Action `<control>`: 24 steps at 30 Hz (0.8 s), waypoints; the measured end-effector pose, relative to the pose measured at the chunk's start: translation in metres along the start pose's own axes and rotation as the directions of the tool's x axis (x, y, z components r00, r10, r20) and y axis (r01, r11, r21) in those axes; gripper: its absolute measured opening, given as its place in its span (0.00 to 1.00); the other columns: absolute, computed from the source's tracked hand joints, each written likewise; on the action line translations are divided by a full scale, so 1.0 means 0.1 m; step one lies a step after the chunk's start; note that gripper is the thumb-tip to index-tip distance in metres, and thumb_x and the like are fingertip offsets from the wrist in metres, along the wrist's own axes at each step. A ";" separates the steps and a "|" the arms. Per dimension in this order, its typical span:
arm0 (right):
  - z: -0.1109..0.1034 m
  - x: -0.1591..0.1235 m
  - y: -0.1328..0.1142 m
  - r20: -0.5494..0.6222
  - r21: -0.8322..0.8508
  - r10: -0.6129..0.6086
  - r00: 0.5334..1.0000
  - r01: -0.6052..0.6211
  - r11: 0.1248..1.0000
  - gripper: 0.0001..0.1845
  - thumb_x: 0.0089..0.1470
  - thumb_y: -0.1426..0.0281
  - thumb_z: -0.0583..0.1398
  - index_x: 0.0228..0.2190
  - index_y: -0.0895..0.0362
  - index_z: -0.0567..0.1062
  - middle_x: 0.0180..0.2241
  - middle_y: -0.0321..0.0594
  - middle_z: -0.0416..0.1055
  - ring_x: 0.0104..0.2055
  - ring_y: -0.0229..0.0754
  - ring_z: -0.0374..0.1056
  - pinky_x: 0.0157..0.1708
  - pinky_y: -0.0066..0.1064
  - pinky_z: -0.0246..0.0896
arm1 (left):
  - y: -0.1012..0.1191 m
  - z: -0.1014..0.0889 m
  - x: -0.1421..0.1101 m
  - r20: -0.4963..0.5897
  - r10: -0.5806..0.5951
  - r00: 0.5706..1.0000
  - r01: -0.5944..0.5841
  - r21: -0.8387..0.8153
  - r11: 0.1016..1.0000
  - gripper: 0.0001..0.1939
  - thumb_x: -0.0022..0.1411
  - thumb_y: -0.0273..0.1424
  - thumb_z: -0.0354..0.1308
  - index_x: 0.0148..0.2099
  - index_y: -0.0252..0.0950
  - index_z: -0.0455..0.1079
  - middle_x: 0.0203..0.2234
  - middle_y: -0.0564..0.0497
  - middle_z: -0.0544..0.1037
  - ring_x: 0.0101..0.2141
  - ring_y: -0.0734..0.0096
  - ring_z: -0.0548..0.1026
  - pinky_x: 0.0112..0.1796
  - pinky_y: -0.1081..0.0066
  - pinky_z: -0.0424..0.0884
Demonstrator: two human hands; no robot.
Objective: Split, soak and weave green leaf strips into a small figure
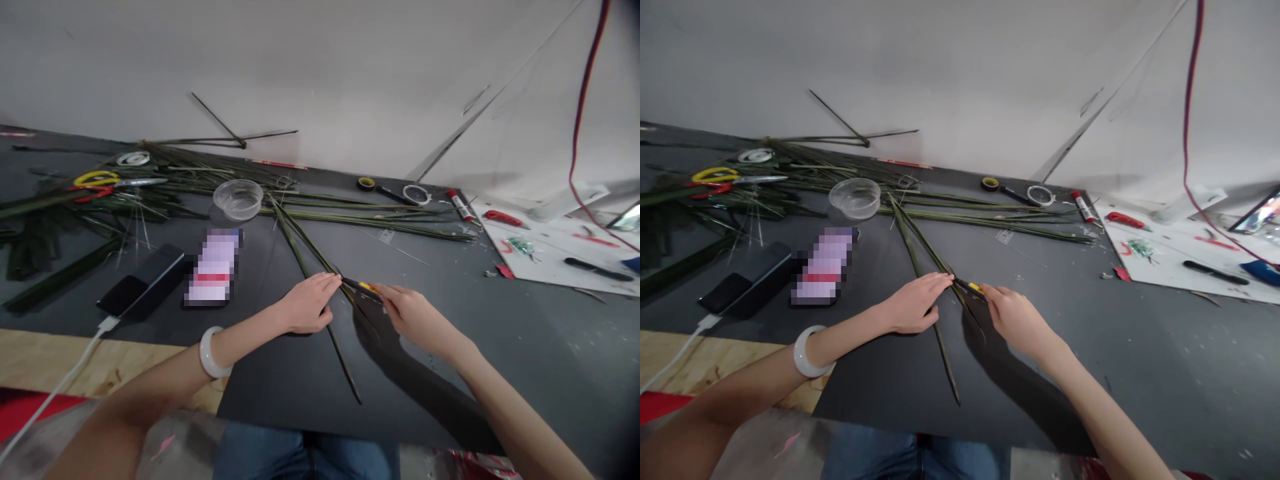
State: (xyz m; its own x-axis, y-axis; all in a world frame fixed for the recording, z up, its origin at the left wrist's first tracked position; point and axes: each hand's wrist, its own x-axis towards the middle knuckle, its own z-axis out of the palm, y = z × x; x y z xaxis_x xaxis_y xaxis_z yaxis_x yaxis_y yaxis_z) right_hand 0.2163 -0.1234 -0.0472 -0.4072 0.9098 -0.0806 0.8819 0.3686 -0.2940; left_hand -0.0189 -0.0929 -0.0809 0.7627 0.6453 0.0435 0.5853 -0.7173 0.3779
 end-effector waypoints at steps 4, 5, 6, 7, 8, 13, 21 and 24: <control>0.00 -0.02 -0.18 0.169 -0.180 0.148 0.974 -0.117 0.977 0.23 0.61 0.76 0.46 0.57 0.62 0.64 0.35 0.49 0.77 0.34 0.47 0.75 0.30 0.31 0.63 | -0.01 -0.01 0.01 0.018 0.011 1.000 -0.011 0.021 1.000 0.28 0.56 0.26 0.47 0.59 0.22 0.59 0.60 0.35 0.62 0.61 0.57 0.59 0.61 0.60 0.55; 0.01 -0.03 -0.23 0.196 -0.228 0.176 0.965 -0.130 0.965 0.24 0.62 0.76 0.46 0.58 0.62 0.62 0.36 0.49 0.77 0.34 0.47 0.75 0.29 0.31 0.63 | -0.02 0.00 0.01 0.022 0.012 1.000 -0.013 0.027 1.000 0.27 0.56 0.26 0.47 0.59 0.22 0.60 0.60 0.35 0.62 0.61 0.57 0.58 0.61 0.60 0.55; 0.02 -0.03 -0.28 0.212 -0.269 0.194 0.958 -0.133 0.954 0.24 0.62 0.76 0.46 0.59 0.63 0.61 0.37 0.50 0.76 0.33 0.47 0.75 0.29 0.31 0.63 | -0.02 0.00 0.01 0.022 0.012 1.000 -0.013 0.030 0.999 0.27 0.57 0.26 0.47 0.58 0.22 0.61 0.60 0.36 0.62 0.61 0.58 0.58 0.61 0.60 0.55; 0.03 -0.04 -0.32 0.216 -0.303 0.204 0.955 -0.133 0.944 0.24 0.62 0.76 0.47 0.59 0.62 0.60 0.38 0.50 0.76 0.32 0.46 0.75 0.28 0.30 0.63 | -0.02 0.00 0.02 0.021 0.011 1.000 -0.012 0.031 0.999 0.27 0.57 0.26 0.47 0.58 0.23 0.61 0.60 0.36 0.62 0.61 0.58 0.59 0.61 0.59 0.55; 0.05 -0.05 -0.34 0.212 -0.331 0.205 0.955 -0.127 0.935 0.25 0.62 0.76 0.47 0.60 0.62 0.59 0.38 0.50 0.76 0.32 0.45 0.75 0.27 0.30 0.63 | -0.02 0.01 0.02 0.018 0.009 1.000 -0.009 0.029 1.000 0.26 0.57 0.26 0.47 0.58 0.23 0.62 0.60 0.36 0.62 0.61 0.58 0.59 0.61 0.59 0.56; 0.21 -0.12 -0.34 0.141 -0.408 0.159 0.977 -0.089 0.909 0.24 0.61 0.77 0.49 0.59 0.63 0.61 0.34 0.46 0.74 0.31 0.42 0.75 0.26 0.26 0.64 | -0.02 0.01 0.03 0.021 -0.003 1.000 0.003 0.017 1.000 0.26 0.57 0.26 0.47 0.57 0.23 0.63 0.60 0.36 0.63 0.61 0.58 0.59 0.61 0.58 0.56; 0.50 -0.22 -0.20 -0.052 -0.416 0.053 0.997 -0.070 0.907 0.23 0.60 0.77 0.51 0.56 0.63 0.65 0.30 0.42 0.73 0.25 0.37 0.72 0.20 0.23 0.61 | 0.00 -0.04 0.03 0.061 -0.029 0.998 0.029 0.009 1.000 0.26 0.57 0.25 0.47 0.58 0.24 0.62 0.61 0.38 0.62 0.62 0.59 0.58 0.61 0.60 0.55; 0.51 -0.24 -0.20 -0.049 -0.387 0.056 0.997 -0.071 0.919 0.22 0.60 0.76 0.51 0.56 0.63 0.64 0.31 0.43 0.74 0.25 0.37 0.73 0.20 0.23 0.62 | 0.02 -0.05 0.04 0.077 -0.030 0.997 0.029 0.009 1.000 0.26 0.57 0.25 0.46 0.58 0.23 0.63 0.61 0.38 0.62 0.62 0.59 0.58 0.62 0.60 0.54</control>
State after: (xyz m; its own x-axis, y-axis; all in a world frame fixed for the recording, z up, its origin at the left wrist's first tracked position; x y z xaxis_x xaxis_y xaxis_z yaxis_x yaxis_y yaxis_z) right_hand 0.1959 -0.1626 -0.0879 -0.3449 0.9373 -0.0497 0.9316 0.3483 0.1043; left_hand -0.0162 -0.0905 -0.0755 0.7639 0.6442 -0.0389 0.6096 -0.7005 0.3709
